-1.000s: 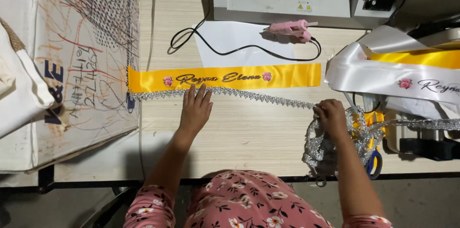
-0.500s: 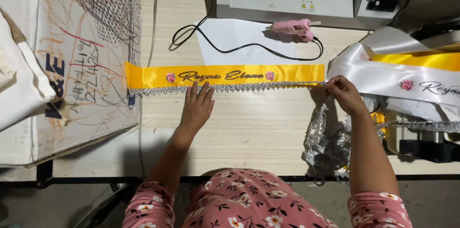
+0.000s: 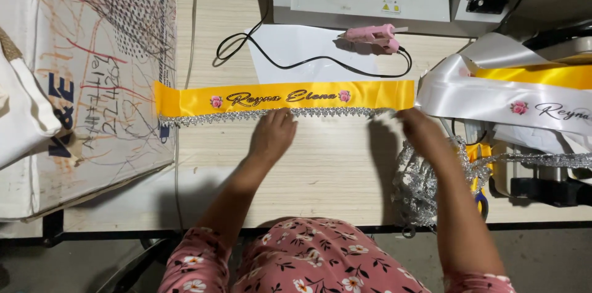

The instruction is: The person decorates a yellow sash by applying a silver tinsel trim along its edge. They use a hot glue gun to secure the trim in place, pressing it down with their fingers. Finally, they use scissors to cut the excess trim.

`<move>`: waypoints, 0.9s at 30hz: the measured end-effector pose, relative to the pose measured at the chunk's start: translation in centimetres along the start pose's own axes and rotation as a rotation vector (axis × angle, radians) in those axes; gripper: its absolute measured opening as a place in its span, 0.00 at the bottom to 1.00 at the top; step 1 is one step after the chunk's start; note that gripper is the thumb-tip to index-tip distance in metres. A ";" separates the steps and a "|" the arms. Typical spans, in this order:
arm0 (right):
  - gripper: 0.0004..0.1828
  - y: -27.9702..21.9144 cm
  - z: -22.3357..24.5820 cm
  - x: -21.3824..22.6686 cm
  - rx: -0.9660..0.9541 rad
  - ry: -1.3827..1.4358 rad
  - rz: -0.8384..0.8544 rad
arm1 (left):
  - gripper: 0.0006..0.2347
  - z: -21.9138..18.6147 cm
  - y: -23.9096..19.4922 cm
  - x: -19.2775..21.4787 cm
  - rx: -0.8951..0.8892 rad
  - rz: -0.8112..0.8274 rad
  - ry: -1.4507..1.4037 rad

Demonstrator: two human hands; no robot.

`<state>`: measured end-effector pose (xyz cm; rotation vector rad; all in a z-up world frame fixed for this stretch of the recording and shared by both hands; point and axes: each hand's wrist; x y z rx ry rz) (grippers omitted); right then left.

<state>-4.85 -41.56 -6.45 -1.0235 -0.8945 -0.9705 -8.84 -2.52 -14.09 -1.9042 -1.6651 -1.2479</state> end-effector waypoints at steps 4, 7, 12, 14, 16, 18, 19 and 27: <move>0.17 -1.0 10.4 -0.8 -0.459 0.281 0.359 | 0.10 -4.6 3.6 -0.3 0.415 0.193 -0.411; 0.15 -1.9 12.9 -7.3 0.304 -0.126 0.067 | 0.12 -5.3 6.0 -3.1 0.908 0.383 -0.980; 0.16 -2.4 16.7 -8.9 0.430 -0.063 -0.055 | 0.14 2.1 4.3 -9.0 0.991 0.406 -1.404; 0.26 -2.4 15.6 -6.2 0.340 0.058 0.054 | 0.12 4.0 3.4 -6.4 1.021 0.341 -1.503; 0.37 -2.9 12.8 -4.4 0.250 0.177 0.166 | 0.09 5.6 2.3 -3.4 1.050 0.269 -1.604; 0.36 -3.9 8.2 -3.4 0.120 0.004 0.452 | 0.08 6.8 1.3 -0.1 1.072 0.192 -1.594; 0.36 -4.6 5.5 -3.4 0.121 0.003 0.452 | 0.08 7.3 0.6 1.2 1.072 0.190 -1.594; 0.21 -12.5 -12.5 -4.0 -0.190 -0.184 0.573 | 0.11 13.7 -5.6 5.3 1.007 0.166 -1.324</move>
Point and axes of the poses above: each hand's wrist, its own y-axis towards the middle knuckle, its own x-axis out of the back of the hand, z = x × y, and after that the axes turned 15 degrees about -y, right-handed
